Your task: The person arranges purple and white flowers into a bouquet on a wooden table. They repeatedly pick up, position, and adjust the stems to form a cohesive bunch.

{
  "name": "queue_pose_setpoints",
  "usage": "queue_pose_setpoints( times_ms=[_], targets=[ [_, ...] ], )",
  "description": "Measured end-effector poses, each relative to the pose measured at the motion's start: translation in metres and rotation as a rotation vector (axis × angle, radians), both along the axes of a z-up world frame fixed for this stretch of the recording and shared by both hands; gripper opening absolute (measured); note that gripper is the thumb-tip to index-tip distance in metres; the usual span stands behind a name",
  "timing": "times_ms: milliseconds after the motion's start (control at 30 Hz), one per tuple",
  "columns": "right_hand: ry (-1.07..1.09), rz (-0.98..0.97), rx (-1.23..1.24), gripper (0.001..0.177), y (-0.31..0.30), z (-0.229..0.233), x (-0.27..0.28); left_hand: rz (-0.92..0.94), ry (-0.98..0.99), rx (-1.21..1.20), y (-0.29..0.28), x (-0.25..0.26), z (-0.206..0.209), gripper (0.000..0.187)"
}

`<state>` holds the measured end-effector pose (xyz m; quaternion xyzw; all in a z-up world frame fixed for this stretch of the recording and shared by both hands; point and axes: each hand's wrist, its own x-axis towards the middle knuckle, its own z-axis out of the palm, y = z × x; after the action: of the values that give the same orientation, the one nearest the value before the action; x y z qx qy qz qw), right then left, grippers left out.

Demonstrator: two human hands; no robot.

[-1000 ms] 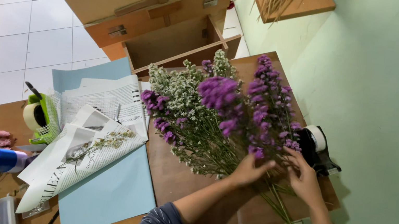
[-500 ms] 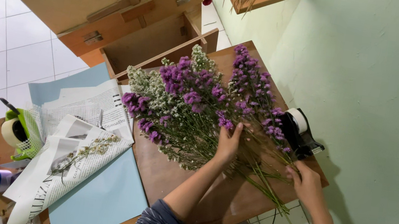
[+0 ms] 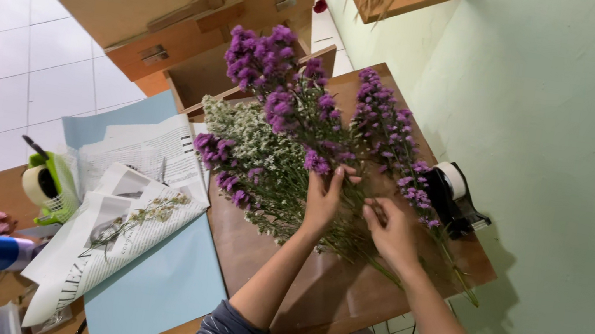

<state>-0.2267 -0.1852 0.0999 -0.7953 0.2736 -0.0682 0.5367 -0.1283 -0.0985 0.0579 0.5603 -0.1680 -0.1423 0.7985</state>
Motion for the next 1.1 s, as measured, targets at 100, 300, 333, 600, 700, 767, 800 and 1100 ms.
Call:
queue_pose_setpoints(
  times_ms=[100,300,333,600,700,767,800,1100],
  targets=[
    [-0.063,0.016,-0.025,0.019,0.010,-0.021,0.026,0.048,0.139,-0.092,0.020,0.002,0.027,0.012],
    [-0.132,0.081,0.033,0.020,0.030,-0.057,0.061,0.141,0.346,-0.151,0.027,0.018,-0.015,0.025],
    [-0.134,0.090,0.034,0.020,0.037,-0.059,0.063,0.150,0.344,-0.152,0.031,0.018,-0.007,0.025],
    [-0.333,-0.132,0.217,0.018,0.070,-0.057,0.072,0.295,0.344,-0.041,0.041,0.025,0.014,0.026],
    [-0.336,-0.186,0.254,0.018,0.076,-0.059,0.073,0.322,0.374,-0.050,0.036,0.033,-0.003,0.030],
    [-0.337,-0.219,0.260,0.017,0.077,-0.067,0.077,0.336,0.369,-0.040,0.034,0.035,0.001,0.026],
    [-0.340,-0.253,0.264,0.017,0.077,-0.071,0.078,0.349,0.362,-0.030,0.034,0.035,0.003,0.025],
    [-0.235,-0.443,0.647,0.019,0.030,-0.108,0.070,0.526,0.412,0.021,0.053,0.071,-0.063,0.025]
  ],
)
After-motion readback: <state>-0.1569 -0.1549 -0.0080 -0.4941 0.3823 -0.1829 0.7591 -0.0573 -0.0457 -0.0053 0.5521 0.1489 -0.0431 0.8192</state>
